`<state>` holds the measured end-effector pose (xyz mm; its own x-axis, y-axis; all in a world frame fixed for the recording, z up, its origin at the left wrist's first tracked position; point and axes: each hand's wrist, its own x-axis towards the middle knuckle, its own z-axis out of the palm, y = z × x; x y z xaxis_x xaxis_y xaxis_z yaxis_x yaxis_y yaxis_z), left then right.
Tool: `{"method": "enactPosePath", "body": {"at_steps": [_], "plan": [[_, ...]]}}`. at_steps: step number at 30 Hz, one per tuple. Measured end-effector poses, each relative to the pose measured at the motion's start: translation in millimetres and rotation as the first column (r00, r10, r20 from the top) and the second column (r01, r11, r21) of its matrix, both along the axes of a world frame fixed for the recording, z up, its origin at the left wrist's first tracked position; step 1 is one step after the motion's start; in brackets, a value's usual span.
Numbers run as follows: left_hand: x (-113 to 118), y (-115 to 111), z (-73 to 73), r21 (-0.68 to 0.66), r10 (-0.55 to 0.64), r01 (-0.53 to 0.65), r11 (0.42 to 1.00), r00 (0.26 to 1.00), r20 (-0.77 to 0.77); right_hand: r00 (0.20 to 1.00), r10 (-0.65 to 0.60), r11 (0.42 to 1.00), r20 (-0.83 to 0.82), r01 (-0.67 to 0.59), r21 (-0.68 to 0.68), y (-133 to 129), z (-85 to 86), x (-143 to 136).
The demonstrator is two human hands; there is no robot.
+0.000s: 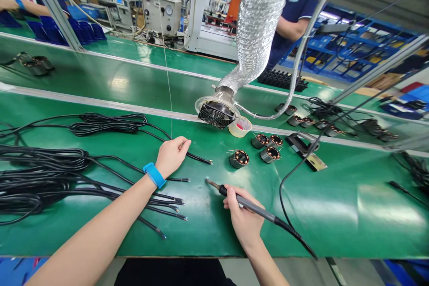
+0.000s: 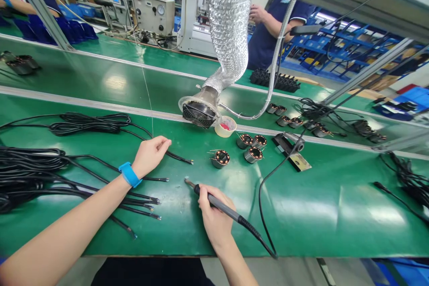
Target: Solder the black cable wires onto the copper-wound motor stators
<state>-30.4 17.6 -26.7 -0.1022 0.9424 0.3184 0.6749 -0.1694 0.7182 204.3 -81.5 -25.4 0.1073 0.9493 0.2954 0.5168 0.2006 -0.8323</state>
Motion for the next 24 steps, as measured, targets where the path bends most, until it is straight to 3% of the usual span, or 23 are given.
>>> {"method": "enactPosePath", "body": {"at_steps": [7,15,24], "plan": [[1,0,0.4,0.001,0.003,-0.003,1.000,1.000,0.001,0.986,0.141,0.988,0.087,-0.146,0.048,4,7.0,-9],[1,0,0.3,-0.020,0.001,-0.001,1.000,1.000,-0.012,0.973,0.202,0.978,0.109,-0.206,0.026,6,7.8,-10],[1,-2,-0.6,-0.006,-0.047,0.047,0.999,0.999,-0.002,0.993,0.106,0.994,-0.057,-0.105,0.013,6,10.7,-9]]}}
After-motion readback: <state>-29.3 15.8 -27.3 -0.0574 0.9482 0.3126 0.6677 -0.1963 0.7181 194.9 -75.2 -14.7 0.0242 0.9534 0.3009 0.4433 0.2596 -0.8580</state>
